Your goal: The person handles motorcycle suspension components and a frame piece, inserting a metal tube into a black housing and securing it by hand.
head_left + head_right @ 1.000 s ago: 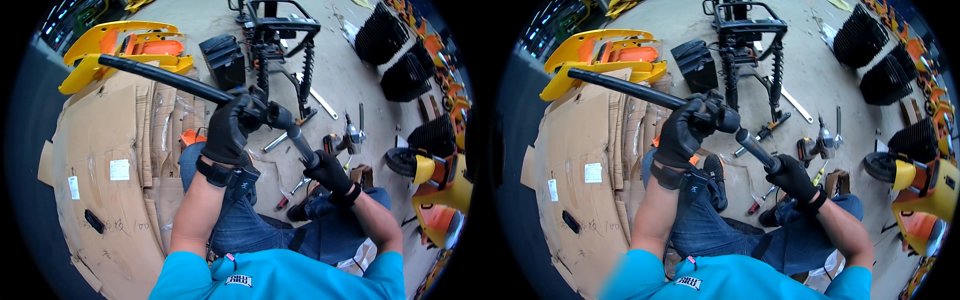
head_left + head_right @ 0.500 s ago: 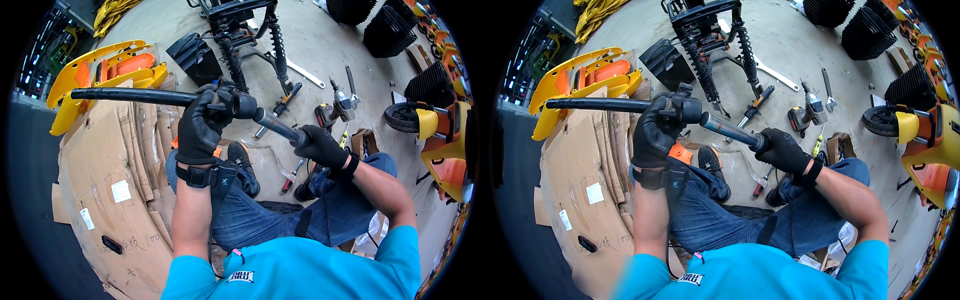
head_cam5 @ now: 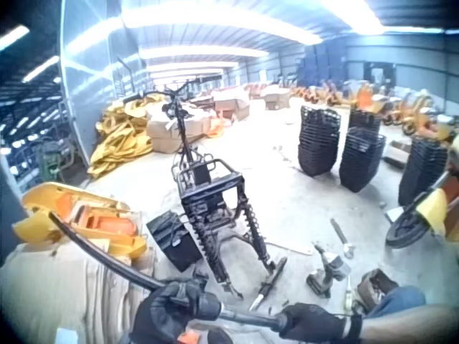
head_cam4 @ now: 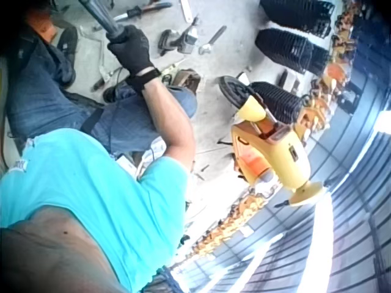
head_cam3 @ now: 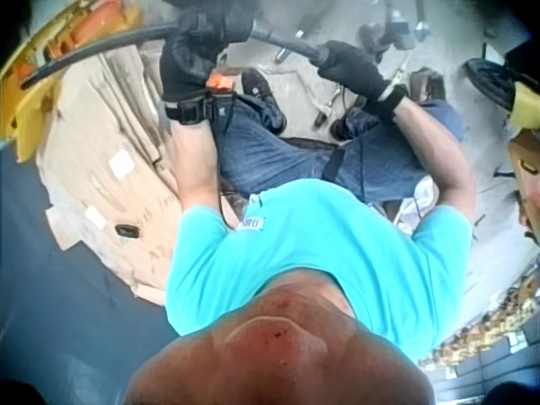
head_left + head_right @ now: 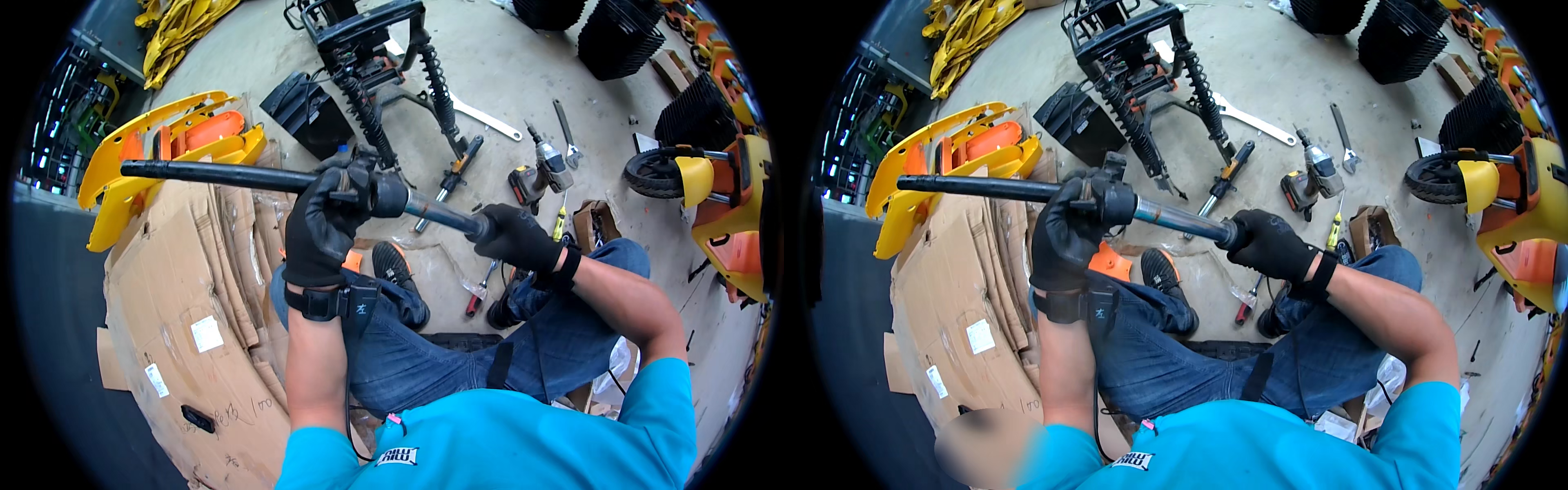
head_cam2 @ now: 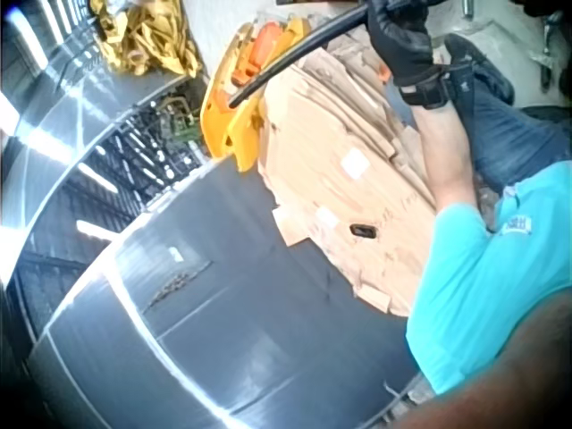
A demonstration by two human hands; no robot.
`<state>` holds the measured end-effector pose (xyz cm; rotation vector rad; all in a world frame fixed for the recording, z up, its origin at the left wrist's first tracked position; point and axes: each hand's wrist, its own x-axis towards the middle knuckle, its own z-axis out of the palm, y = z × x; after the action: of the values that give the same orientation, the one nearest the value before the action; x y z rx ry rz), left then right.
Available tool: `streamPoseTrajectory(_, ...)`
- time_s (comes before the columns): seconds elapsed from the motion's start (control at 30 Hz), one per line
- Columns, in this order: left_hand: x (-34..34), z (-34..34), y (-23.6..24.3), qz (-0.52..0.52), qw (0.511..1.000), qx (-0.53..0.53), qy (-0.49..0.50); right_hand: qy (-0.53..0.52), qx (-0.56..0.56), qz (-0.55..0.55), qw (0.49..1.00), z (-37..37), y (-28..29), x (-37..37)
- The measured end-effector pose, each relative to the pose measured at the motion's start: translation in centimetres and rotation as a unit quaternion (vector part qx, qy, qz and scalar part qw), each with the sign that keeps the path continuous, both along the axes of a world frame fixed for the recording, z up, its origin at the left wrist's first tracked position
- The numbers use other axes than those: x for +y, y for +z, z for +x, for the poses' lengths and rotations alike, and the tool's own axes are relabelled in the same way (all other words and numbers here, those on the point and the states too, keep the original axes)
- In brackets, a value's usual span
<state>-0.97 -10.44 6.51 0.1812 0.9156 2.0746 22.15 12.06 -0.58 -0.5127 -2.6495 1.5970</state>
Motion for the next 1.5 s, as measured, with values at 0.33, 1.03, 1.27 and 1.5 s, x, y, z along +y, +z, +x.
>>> streamPoseTrajectory(0.33, 0.2, -0.7, -2.0, 0.013, 1.0, -0.008, -0.009, 0.003, -0.021, 0.074, 0.997, 0.4, 0.4, 0.4)
streamPoseTrajectory(1.03, 1.1, 1.1, 0.7, -0.044, 0.998, 0.01, 0.043, -0.001, -0.014, 0.102, 0.995, 0.6, -0.9, 0.7)
streamPoseTrajectory(1.27, 0.1, -0.1, -0.8, -0.029, 0.998, 0.058, -0.019, -0.001, -0.009, 0.091, 0.996, 0.5, -0.5, 0.6)
streamPoseTrajectory(1.5, 0.3, 0.4, -0.3, -0.039, 0.996, 0.079, -0.009, -0.007, -0.002, 0.101, 0.995, 0.8, -0.4, 0.9)
